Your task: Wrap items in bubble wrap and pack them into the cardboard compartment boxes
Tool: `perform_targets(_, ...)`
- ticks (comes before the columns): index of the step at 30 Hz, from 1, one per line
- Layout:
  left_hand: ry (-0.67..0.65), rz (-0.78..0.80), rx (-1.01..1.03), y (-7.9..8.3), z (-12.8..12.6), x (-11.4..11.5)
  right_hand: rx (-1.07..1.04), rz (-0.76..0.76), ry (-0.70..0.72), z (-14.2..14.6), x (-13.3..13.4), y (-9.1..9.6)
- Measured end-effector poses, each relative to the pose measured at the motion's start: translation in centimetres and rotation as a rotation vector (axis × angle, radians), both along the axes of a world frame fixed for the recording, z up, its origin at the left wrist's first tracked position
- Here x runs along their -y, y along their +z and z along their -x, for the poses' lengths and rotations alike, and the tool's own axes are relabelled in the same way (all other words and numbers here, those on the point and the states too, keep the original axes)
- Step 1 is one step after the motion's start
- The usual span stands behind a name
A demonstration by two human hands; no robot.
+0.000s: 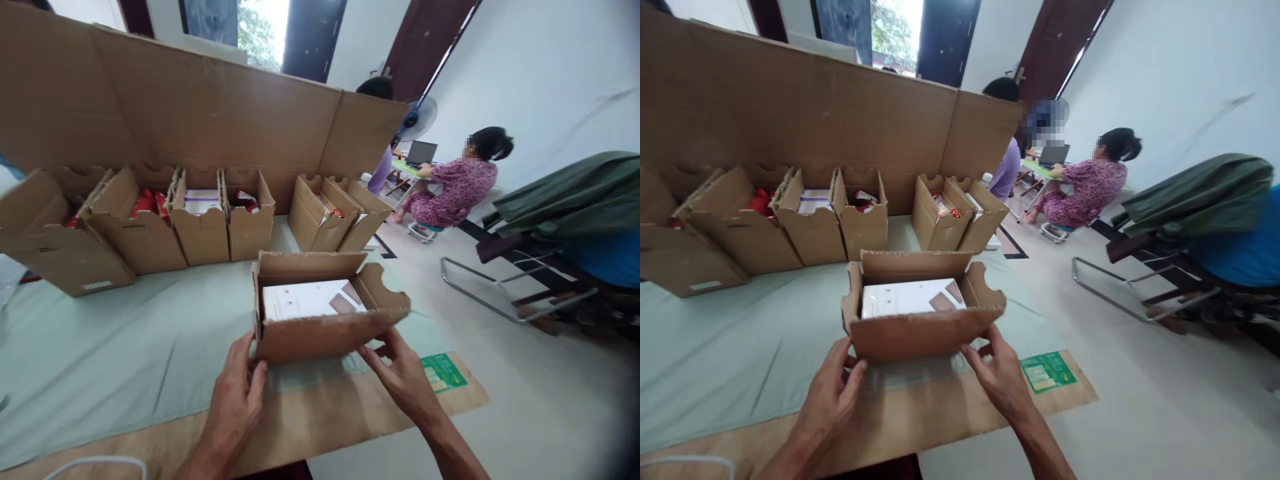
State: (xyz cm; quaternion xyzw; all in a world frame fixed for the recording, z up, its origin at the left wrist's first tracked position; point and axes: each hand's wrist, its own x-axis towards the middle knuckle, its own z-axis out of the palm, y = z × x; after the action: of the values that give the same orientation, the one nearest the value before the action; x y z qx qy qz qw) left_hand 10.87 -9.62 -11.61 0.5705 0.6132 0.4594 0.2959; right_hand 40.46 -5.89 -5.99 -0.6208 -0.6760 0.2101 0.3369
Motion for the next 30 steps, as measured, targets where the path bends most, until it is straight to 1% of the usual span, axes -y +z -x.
perform_targets(4,0.208,0.068,0.127,0.1,4.6,-2.4,-0.1,-0.004,0.202,6.1,-5.8,-0.3)
perform_targets(7,0.328,0.012,0.224,-0.1,7.2,-4.0,-0.145,-0.019,0.313,10.8,-10.2,-1.1)
perform_targets(9,0.369,-0.057,0.226,-0.3,8.0,-4.8,-0.183,-0.037,0.337,13.3,-12.2,-1.7)
perform_targets(11,0.334,-0.11,0.152,-0.2,8.2,-5.3,-0.241,-0.049,0.35,14.9,-13.2,-2.2)
perform_targets(14,0.231,-0.104,-0.012,0.5,8.6,-5.4,-0.276,-0.044,0.343,15.1,-12.7,-3.0)
perform_targets(16,0.199,-0.072,-0.099,1.0,8.9,-4.9,-0.212,-0.02,0.32,14.2,-11.5,-3.4)
perform_targets(17,0.185,-0.063,-0.143,1.2,9.1,-4.4,-0.153,-0.002,0.315,13.8,-10.8,-3.5)
perform_targets(19,0.15,-0.058,-0.261,1.3,9.4,-2.9,-0.046,0.01,0.352,13.7,-9.3,-3.4)
perform_targets(21,0.103,-0.057,-0.4,0.9,9.3,-0.9,0.003,-0.002,0.448,15.0,-7.9,-2.8)
perform_targets(23,0.061,-0.042,-0.497,-0.2,9.0,1.0,-0.003,-0.035,0.589,17.9,-7.0,-2.0)
perform_targets(25,0.036,-0.026,-0.529,-1.6,8.6,2.6,-0.016,-0.086,0.748,22.3,-6.8,-1.2)
perform_targets(28,0.018,-0.04,-0.509,-3.5,8.0,3.7,0.01,-0.216,0.992,30.3,-7.5,-0.8)
perform_targets(30,0.043,-0.06,-0.47,-4.2,7.8,3.9,0.089,-0.322,1.136,36.2,-8.3,-0.9)
